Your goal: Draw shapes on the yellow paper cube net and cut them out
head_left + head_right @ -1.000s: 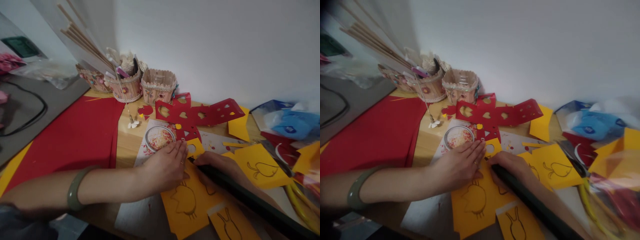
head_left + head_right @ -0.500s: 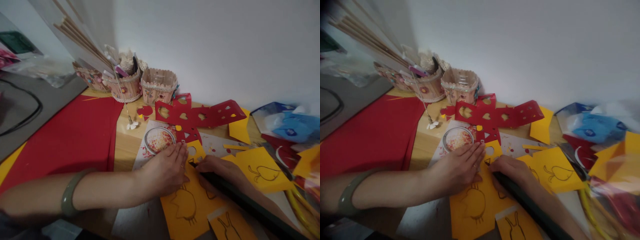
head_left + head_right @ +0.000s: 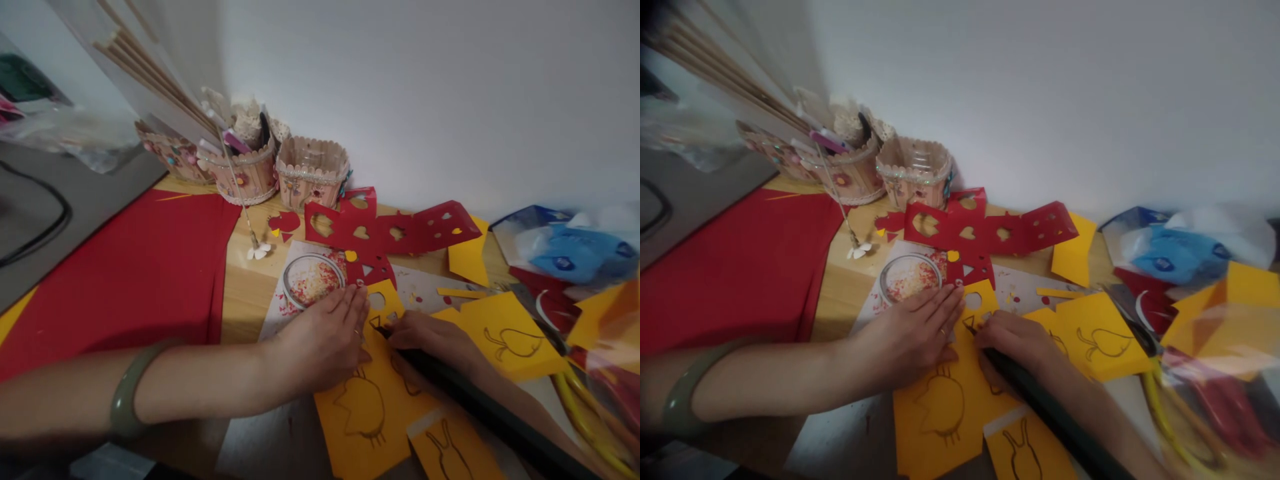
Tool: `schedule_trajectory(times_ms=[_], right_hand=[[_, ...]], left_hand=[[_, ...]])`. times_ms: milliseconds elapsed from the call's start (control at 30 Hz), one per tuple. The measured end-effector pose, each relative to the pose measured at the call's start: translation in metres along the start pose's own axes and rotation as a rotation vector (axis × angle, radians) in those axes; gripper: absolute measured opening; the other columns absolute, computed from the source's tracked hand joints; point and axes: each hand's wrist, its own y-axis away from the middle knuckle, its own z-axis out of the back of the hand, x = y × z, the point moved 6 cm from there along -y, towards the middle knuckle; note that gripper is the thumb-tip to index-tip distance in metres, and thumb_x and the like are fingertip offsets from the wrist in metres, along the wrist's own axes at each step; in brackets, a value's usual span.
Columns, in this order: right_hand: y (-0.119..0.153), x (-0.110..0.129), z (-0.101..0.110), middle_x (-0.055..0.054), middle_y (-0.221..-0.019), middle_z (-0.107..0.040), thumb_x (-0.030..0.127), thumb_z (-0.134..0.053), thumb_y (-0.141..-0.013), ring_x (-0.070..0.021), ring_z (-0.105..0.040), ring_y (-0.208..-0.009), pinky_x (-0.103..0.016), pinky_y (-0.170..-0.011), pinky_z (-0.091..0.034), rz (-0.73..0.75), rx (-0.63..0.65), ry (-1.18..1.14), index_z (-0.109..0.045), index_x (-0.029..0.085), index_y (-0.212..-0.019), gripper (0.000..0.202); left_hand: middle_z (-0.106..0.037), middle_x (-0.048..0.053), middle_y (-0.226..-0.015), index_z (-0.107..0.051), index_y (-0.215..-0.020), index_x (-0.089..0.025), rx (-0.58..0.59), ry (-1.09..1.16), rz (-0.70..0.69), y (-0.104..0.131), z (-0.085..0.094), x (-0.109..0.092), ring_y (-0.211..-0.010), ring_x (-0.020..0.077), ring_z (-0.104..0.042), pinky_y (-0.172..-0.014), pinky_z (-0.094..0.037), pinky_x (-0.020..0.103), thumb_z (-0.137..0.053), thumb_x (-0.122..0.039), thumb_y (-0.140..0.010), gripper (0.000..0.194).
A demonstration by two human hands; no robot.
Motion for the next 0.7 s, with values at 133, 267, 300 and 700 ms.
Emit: schedule_trajectory(times_ms=[133, 267, 300, 700], right_hand=[[0.0005, 0.0004, 0.0006, -0.002, -0.074, -0.064, 0.015, -0.049, -0.088, -0.0183, -0.063, -0.070, -0.033, -0.067, -0.053, 0.012, 0.000, -0.003, -0.058, 0.027, -0.083, 0.016], [0.0015, -0.0028, -0.0009, -0.002, -0.072, -0.061, 0.013, -0.048, -0.089, -0.0170, -0.062, -0.068, -0.029, -0.061, -0.051, 0.110, -0.070, 0.002, -0.057, 0.025, -0.084, 0.015], [0.0017, -0.0033, -0.0014, -0.002, -0.072, -0.060, 0.013, -0.049, -0.089, -0.0164, -0.062, -0.067, -0.028, -0.060, -0.051, 0.141, -0.073, -0.007, -0.057, 0.024, -0.085, 0.014], [0.0010, 0.0021, 0.0018, 0.001, -0.071, -0.059, 0.003, -0.055, -0.080, -0.0151, -0.062, -0.066, -0.028, -0.065, -0.054, 0.203, -0.130, -0.030, -0.053, 0.025, -0.085, 0.022]], left_hand=[[-0.057, 0.020, -0.129, -0.061, -0.124, -0.002, -0.008, 0.003, -0.002, -0.0007, 0.0007, 0.0006, -0.118, 0.0278, -0.058, -0.099, -0.044, 0.035, -0.043, -0.048, -0.098, 0.055], [-0.057, 0.019, -0.129, -0.062, -0.123, -0.003, -0.014, 0.001, 0.010, -0.0006, 0.0012, 0.0010, -0.119, 0.0269, -0.058, -0.099, -0.044, 0.034, -0.041, -0.048, -0.099, 0.055], [-0.058, 0.019, -0.129, -0.062, -0.123, -0.003, -0.017, 0.000, 0.012, -0.0005, 0.0014, 0.0009, -0.118, 0.0268, -0.058, -0.099, -0.044, 0.034, -0.041, -0.048, -0.099, 0.055], [-0.058, 0.018, -0.129, -0.061, -0.125, -0.004, -0.009, -0.015, 0.008, 0.0000, 0.0013, 0.0003, -0.119, 0.0264, -0.057, -0.100, -0.044, 0.033, -0.038, -0.045, -0.100, 0.053]])
